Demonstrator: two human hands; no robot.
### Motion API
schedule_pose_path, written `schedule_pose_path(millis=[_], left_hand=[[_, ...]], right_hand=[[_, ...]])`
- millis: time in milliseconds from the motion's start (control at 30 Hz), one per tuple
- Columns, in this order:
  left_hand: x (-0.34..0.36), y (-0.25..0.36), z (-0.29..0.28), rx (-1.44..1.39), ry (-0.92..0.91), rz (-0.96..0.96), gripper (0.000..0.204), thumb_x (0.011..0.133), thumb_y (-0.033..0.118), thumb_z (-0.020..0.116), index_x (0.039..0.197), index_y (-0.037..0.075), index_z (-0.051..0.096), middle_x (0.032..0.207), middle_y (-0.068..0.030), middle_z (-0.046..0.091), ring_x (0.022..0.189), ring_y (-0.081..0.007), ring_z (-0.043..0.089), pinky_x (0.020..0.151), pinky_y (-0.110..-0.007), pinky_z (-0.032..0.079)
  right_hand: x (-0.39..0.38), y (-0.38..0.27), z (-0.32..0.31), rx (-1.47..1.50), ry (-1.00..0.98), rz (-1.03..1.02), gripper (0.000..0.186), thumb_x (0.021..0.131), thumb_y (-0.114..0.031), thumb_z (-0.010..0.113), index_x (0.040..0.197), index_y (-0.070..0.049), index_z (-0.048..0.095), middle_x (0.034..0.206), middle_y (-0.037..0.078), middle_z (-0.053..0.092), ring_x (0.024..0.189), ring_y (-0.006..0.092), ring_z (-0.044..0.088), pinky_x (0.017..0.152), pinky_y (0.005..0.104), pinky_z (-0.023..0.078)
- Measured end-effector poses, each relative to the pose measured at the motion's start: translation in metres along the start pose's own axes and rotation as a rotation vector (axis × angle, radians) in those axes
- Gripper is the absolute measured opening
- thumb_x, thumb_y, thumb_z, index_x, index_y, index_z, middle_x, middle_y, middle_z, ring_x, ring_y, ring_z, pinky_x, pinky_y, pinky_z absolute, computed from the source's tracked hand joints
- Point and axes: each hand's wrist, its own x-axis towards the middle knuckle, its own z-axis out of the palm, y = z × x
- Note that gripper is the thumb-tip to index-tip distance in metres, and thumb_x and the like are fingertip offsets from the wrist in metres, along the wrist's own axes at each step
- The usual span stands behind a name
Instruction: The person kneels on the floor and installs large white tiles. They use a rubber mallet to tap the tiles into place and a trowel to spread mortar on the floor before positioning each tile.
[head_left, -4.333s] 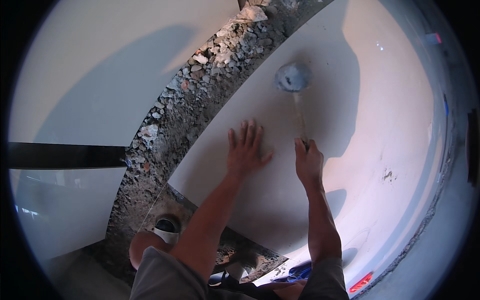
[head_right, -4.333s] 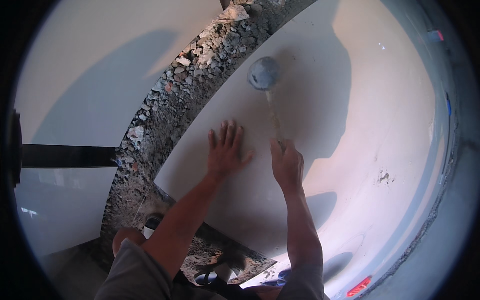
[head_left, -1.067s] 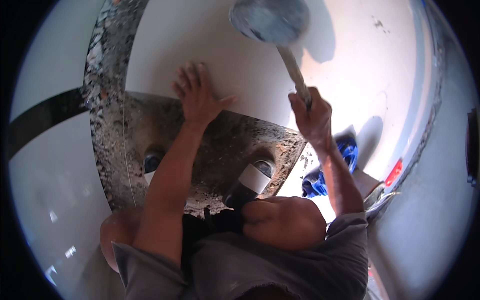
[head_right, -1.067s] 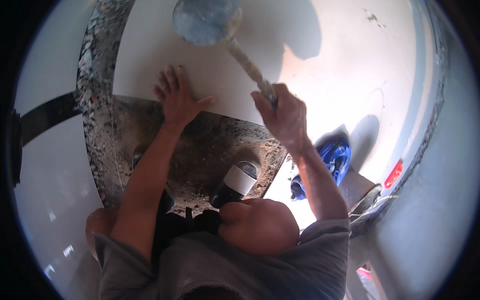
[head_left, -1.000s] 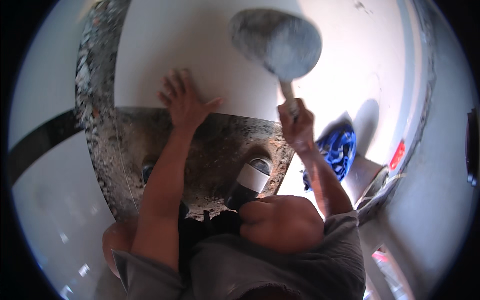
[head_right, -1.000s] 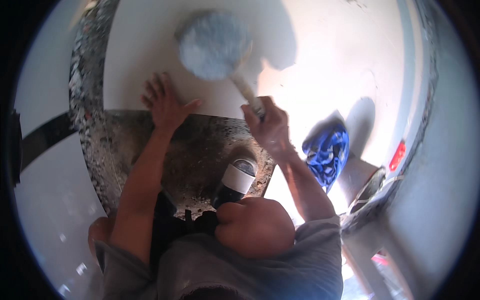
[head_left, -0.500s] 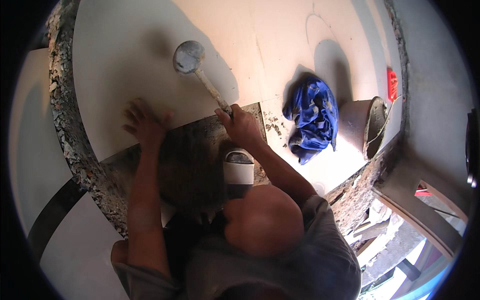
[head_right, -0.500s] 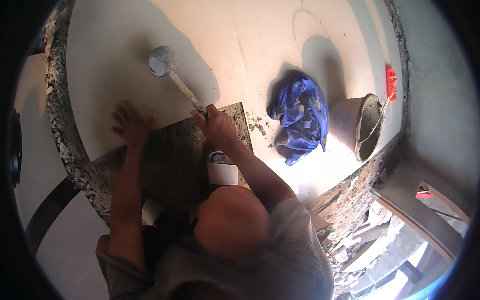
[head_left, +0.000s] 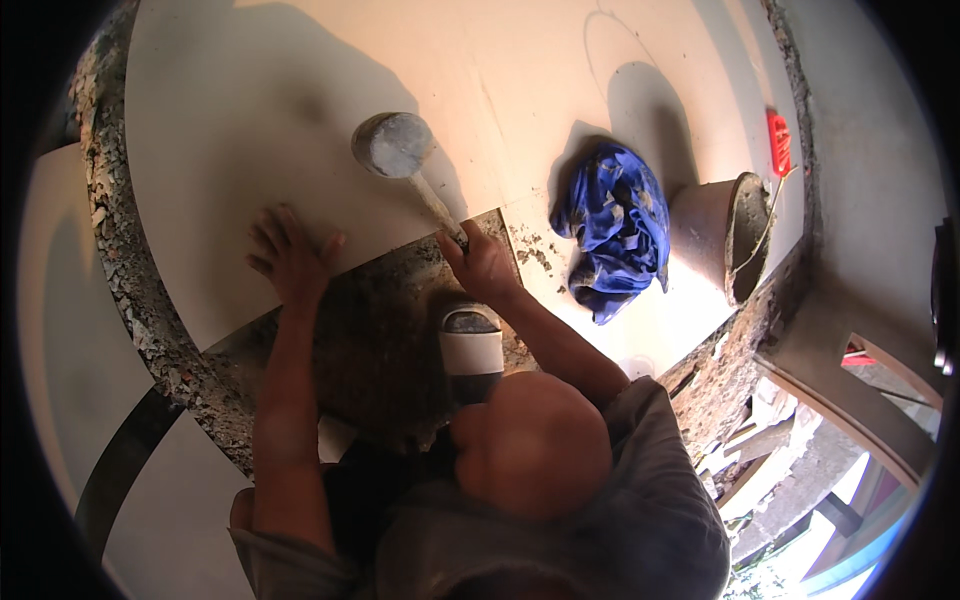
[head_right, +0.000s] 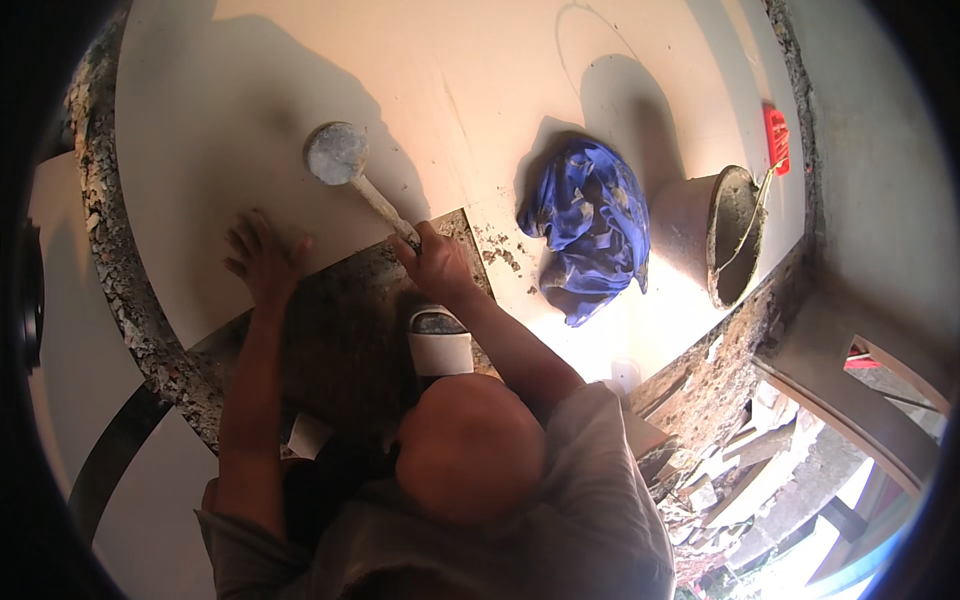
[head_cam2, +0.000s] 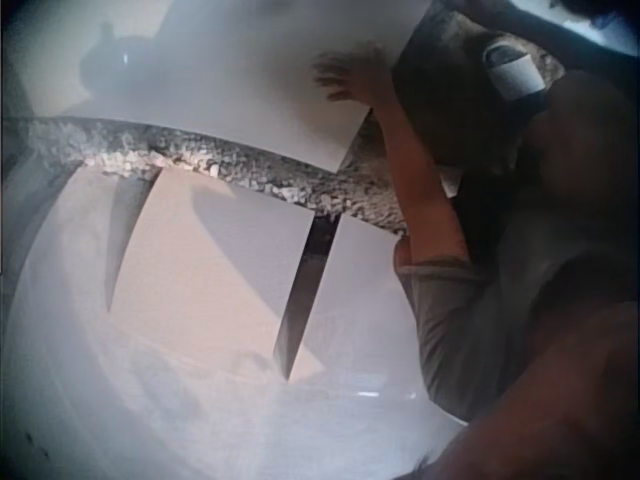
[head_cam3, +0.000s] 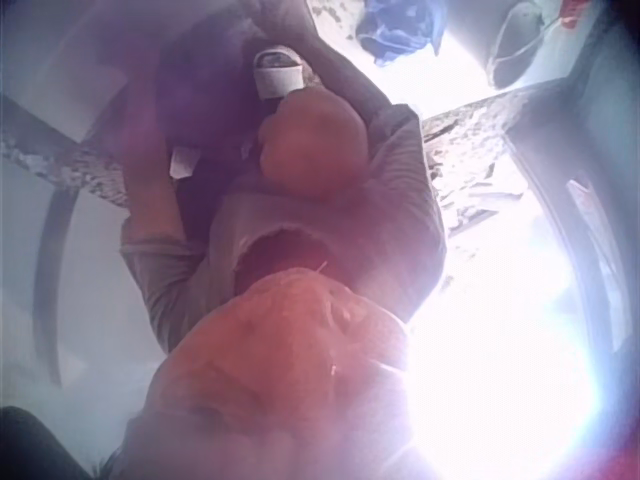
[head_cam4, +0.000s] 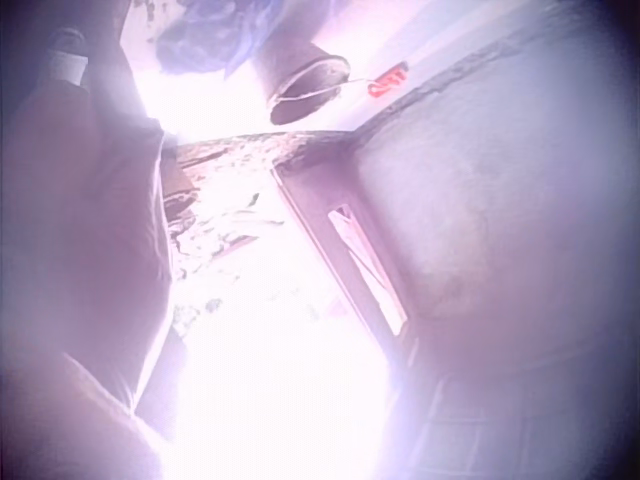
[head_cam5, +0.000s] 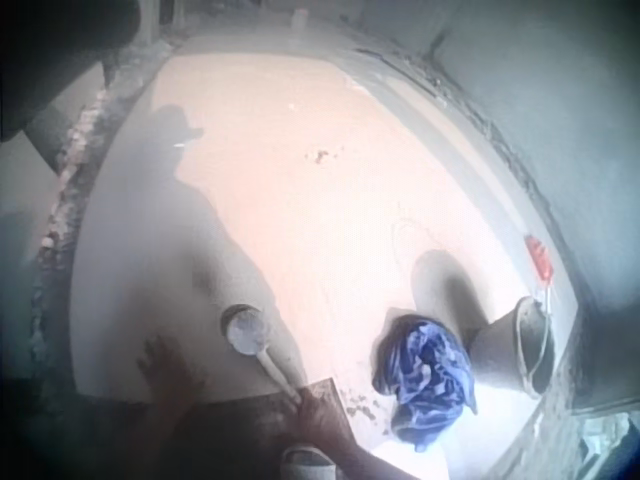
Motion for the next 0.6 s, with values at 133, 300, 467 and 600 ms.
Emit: schedule_pose_path(millis=[133, 300, 467, 600], left_hand=[[0.000, -0.001, 0.000, -0.007, -0.008, -0.003, 0.104, 0.078, 0.077, 0.048, 0.150, 0.009, 0.016, 0.153, -0.0271, 0.015, 0.140, -0.0496, 0.012, 0.101, -0.075, 0.015], [0.001, -0.001, -0.001, 0.025, -0.109, -0.025, 0.106, 0.077, 0.075, 0.051, 0.151, 0.009, 0.014, 0.153, -0.0264, 0.015, 0.141, -0.0480, 0.011, 0.101, -0.074, 0.015], [0.004, 0.004, -0.004, -0.006, -0.102, -0.044, 0.107, 0.076, 0.072, 0.054, 0.151, 0.009, 0.012, 0.155, -0.0240, 0.012, 0.142, -0.0465, 0.009, 0.103, -0.072, 0.013], [0.001, 0.002, -0.012, -0.083, -0.075, -0.032, 0.103, 0.077, 0.069, 0.056, 0.151, 0.010, 0.014, 0.155, -0.0239, 0.012, 0.142, -0.0463, 0.010, 0.104, -0.072, 0.012]], right_hand=[[0.002, -0.005, -0.002, -0.154, 0.059, -0.041, 0.040, 0.089, -0.041, 0.062, 0.088, -0.002, 0.054, 0.061, 0.020, 0.061, 0.060, 0.0412, 0.063, 0.054, 0.0494, 0.049], [0.007, -0.006, -0.002, -0.051, -0.013, -0.019, 0.045, 0.090, -0.045, 0.059, 0.083, -0.001, 0.054, 0.064, 0.022, 0.062, 0.063, 0.0428, 0.063, 0.057, 0.0512, 0.049], [0.012, -0.007, -0.001, -0.165, -0.039, 0.075, 0.045, 0.091, -0.044, 0.058, 0.084, 0.001, 0.054, 0.065, 0.024, 0.061, 0.066, 0.0437, 0.063, 0.059, 0.0508, 0.049], [0.018, -0.010, -0.004, -0.149, -0.068, 0.032, 0.047, 0.092, -0.044, 0.057, 0.088, 0.003, 0.054, 0.065, 0.025, 0.060, 0.067, 0.0454, 0.062, 0.059, 0.0500, 0.048]])
